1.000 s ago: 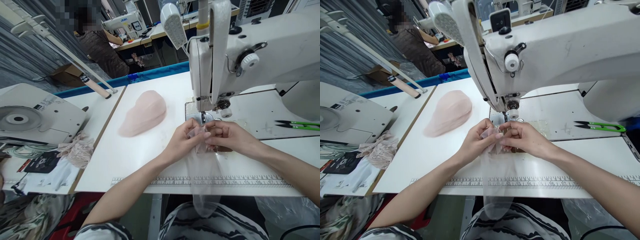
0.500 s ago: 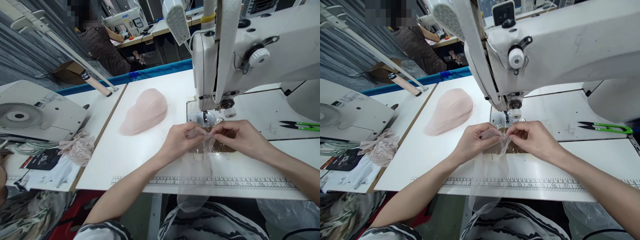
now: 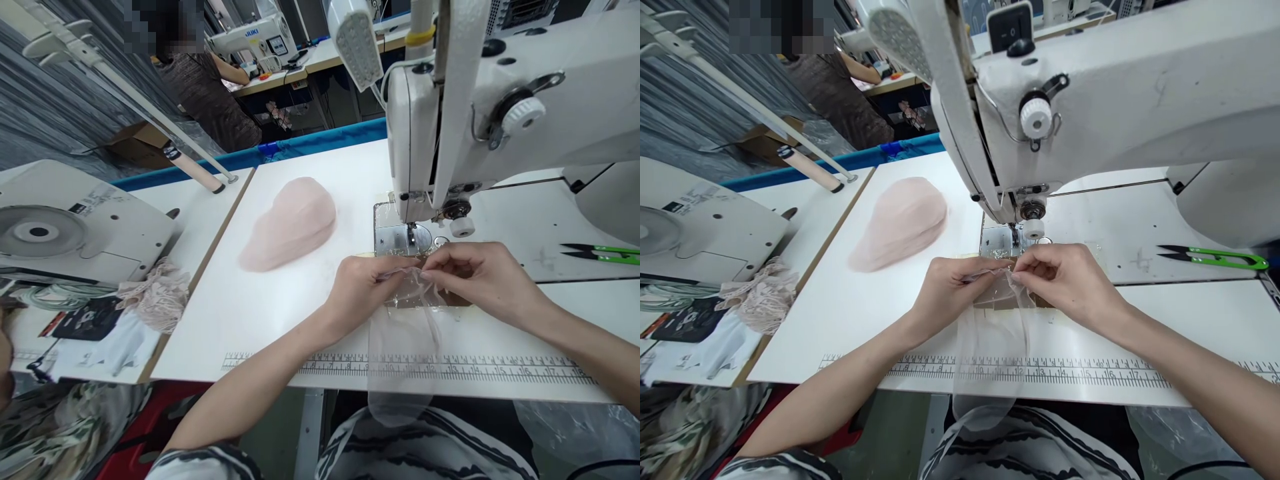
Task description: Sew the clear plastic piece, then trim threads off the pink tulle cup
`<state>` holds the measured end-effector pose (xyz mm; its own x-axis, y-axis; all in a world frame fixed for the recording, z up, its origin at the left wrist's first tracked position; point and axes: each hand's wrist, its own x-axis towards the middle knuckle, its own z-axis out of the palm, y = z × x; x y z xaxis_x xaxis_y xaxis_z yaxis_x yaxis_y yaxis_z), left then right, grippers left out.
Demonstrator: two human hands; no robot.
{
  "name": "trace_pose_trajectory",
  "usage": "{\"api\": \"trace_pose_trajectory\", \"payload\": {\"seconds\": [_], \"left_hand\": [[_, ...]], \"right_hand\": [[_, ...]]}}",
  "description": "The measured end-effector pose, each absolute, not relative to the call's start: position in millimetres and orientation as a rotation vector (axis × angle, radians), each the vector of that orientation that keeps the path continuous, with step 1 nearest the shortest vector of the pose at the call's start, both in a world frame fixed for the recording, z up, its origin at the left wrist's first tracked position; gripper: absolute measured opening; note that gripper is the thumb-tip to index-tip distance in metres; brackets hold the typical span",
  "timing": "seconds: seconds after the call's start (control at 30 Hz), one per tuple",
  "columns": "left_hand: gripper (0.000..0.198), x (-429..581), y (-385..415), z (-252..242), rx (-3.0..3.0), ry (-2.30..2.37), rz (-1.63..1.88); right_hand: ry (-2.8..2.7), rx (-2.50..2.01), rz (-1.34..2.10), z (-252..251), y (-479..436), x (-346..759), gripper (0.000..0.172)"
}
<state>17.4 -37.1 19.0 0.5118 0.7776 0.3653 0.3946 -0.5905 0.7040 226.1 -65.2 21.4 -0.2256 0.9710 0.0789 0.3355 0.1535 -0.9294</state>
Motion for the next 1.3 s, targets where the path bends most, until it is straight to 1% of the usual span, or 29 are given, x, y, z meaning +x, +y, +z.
{"api": "trace_pose_trajectory", "payload": {"seconds": [0.13, 0.3, 0.43, 0.57, 0.73, 0.83, 1.0, 1.1, 1.2, 1.3], "left_hand": [[0.017, 18, -38, 17, 2.298, 0.959, 1.043], [0.013, 19, -36, 16, 2.429, 0.919, 1.195], [0.01, 20, -35, 13, 2.488, 0.89, 1.256], [0.007, 21, -37, 12, 2.518, 0.868, 1.289], [0.006, 25, -42, 12, 2.527, 0.838, 1.297], [0.008, 26, -43, 13, 2.509, 0.837, 1.293], [0.007, 23, -41, 11, 2.588, 0.812, 1.284], [0.006, 21, -39, 9, 2.638, 0.769, 1.287], [0.007, 22, -41, 8, 2.615, 0.766, 1.281], [0.015, 24, -45, 10, 2.554, 0.802, 1.261]], "right_hand": [[-1.797, -1.135, 0.851, 19, -70, 224, 0.013], [-1.896, -1.123, 0.684, 17, -71, 222, 0.014], [-1.874, -1.133, 0.699, 15, -71, 220, 0.007], [-1.867, -1.149, 0.702, 14, -71, 220, 0.018], [-1.917, -1.095, 0.661, 15, -72, 220, 0.009], [-1.912, -1.061, 0.668, 15, -72, 220, 0.007], [-1.91, -1.038, 0.739, 18, -71, 224, 0.012], [-1.921, -1.028, 0.723, 21, -71, 225, 0.015], [-1.977, -1.014, 0.548, 20, -72, 226, 0.016], [-2.101, -0.919, 0.24, 15, -73, 231, 0.012]]}}
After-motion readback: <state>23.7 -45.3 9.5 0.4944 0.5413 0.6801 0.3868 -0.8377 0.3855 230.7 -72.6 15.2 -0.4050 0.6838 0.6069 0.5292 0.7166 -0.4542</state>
